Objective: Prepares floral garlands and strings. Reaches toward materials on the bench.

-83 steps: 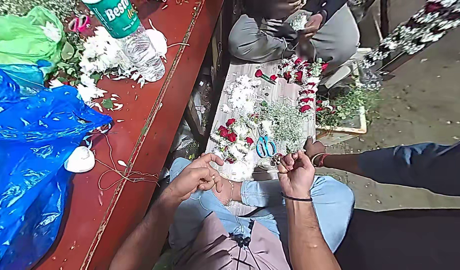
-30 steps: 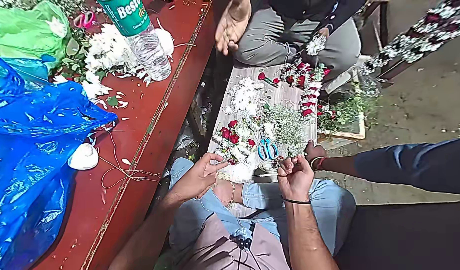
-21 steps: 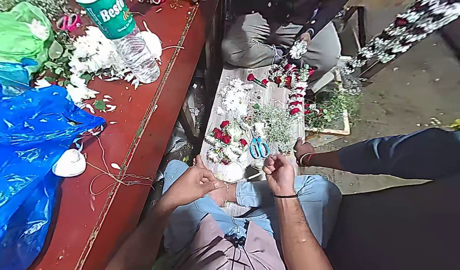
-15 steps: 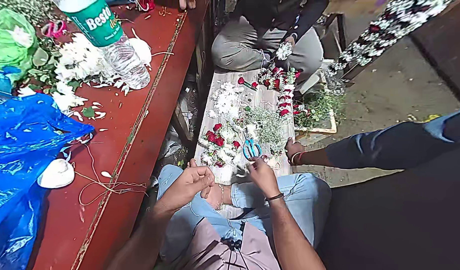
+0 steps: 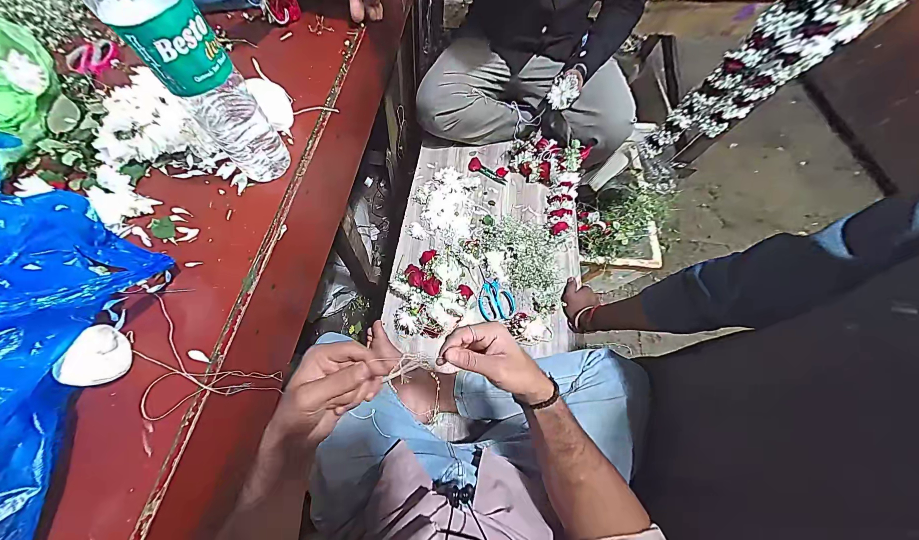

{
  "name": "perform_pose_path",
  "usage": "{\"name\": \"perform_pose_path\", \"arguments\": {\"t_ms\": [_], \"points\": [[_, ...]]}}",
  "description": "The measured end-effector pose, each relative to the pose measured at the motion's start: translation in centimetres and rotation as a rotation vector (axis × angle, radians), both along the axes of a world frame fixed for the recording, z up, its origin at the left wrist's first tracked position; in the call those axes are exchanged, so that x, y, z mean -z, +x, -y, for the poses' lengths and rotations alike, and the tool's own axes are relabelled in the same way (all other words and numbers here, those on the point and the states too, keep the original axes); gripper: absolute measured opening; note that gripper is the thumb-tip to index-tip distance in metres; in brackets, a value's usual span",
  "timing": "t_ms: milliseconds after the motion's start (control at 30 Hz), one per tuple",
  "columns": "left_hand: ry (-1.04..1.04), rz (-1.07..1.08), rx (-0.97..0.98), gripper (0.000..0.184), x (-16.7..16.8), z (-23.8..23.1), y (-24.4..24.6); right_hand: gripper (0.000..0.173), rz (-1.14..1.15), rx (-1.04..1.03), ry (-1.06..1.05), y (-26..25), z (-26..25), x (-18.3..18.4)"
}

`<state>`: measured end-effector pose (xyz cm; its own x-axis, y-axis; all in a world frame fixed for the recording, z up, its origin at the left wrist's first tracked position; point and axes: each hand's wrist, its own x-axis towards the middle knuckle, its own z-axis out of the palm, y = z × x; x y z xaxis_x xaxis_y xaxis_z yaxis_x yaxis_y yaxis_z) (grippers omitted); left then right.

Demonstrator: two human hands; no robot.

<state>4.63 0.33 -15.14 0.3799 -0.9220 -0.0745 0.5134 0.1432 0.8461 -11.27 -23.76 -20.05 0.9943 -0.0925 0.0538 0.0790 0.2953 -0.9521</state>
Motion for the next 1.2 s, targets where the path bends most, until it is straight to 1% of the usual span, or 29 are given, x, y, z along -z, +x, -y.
{"name": "perform_pose_path", "arguments": {"t_ms": [100, 200, 333, 367, 433, 467, 500, 533, 567, 633, 700, 733, 767, 800, 867, 933, 1033, 1100, 1200], "points": [[0.017, 0.050, -0.070, 0.021, 1.1, -1.9, -0.2, 0.016, -0.079, -0.133, -0.149, -0.8, 3.7, -0.5], [0.050, 0.084, -0.176, 0.021, 2.6, -2.5, -2.1, 0.020, -0.174, -0.296, -0.306, -0.9, 6.3, -1.0], [0.022, -0.019, -0.350, 0.018, 3.5, -3.3, -4.3, 0.026, -0.197, -0.462, -0.308, -0.9, 7.1, -0.1], [0.029, -0.046, -0.422, 0.016, 3.6, -3.8, -4.7, 0.026, -0.231, -0.473, -0.332, -0.8, 7.5, 0.6], [0.044, -0.091, -0.573, 0.012, 4.1, -5.8, -4.3, 0.028, -0.322, -0.428, -0.416, -1.6, 8.9, 2.2], [0.024, -0.111, -0.594, 0.011, 4.5, -7.1, -3.3, 0.029, -0.352, -0.382, -0.441, -2.2, 9.8, 2.8], [0.014, -0.106, -0.579, 0.011, 4.9, -8.4, -2.1, 0.029, -0.364, -0.334, -0.443, -2.8, 10.8, 3.0], [0.045, -0.066, -0.522, 0.012, 5.3, -9.7, -1.3, 0.028, -0.365, -0.297, -0.433, -3.5, 11.6, 2.7], [0.146, 0.030, -0.437, 0.014, 5.6, -10.9, -1.0, 0.025, -0.363, -0.264, -0.418, -3.9, 11.9, 2.2], [0.403, 0.304, -0.244, 0.021, 6.0, -11.5, -1.2, 0.022, -0.325, -0.208, -0.366, -3.9, 11.6, 0.4], [0.515, 0.569, 0.107, 0.031, 6.5, -10.0, -1.4, 0.021, -0.272, -0.170, -0.315, -3.6, 11.1, -1.5], [0.521, 0.629, 0.284, 0.030, 6.7, -8.7, -1.5, 0.020, -0.250, -0.149, -0.292, -3.4, 10.7, -2.4], [0.521, 0.621, 0.409, 0.032, 6.5, -7.1, -1.7, 0.020, -0.233, -0.130, -0.271, -3.1, 10.2, -3.2], [0.509, 0.578, 0.472, 0.034, 6.0, -5.3, -2.0, 0.019, -0.220, -0.106, -0.248, -2.9, 9.6, -4.0], [0.405, 0.427, 0.464, 0.039, 3.9, -1.1, -3.1, 0.017, -0.177, -0.068, -0.177, -2.7, 8.5, -5.2], [0.241, 0.285, 0.420, 0.037, 1.6, 2.6, -3.8, 0.015, -0.108, -0.045, -0.095, -2.5, 7.5, -6.0], [-0.015, 0.156, 0.307, 0.031, -1.4, 7.0, -3.7, 0.016, -0.036, 0.001, -0.071, -1.9, 6.9, -6.7], [-0.121, 0.092, 0.147, 0.030, -3.5, 8.4, -3.9, 0.016, -0.008, 0.030, -0.087, -1.7, 6.7, -6.6], [-0.208, 0.164, -0.024, 0.030, -6.1, 8.7, -3.4, 0.016, 0.047, 0.014, -0.079, -1.6, 6.1, -4.7]]}}
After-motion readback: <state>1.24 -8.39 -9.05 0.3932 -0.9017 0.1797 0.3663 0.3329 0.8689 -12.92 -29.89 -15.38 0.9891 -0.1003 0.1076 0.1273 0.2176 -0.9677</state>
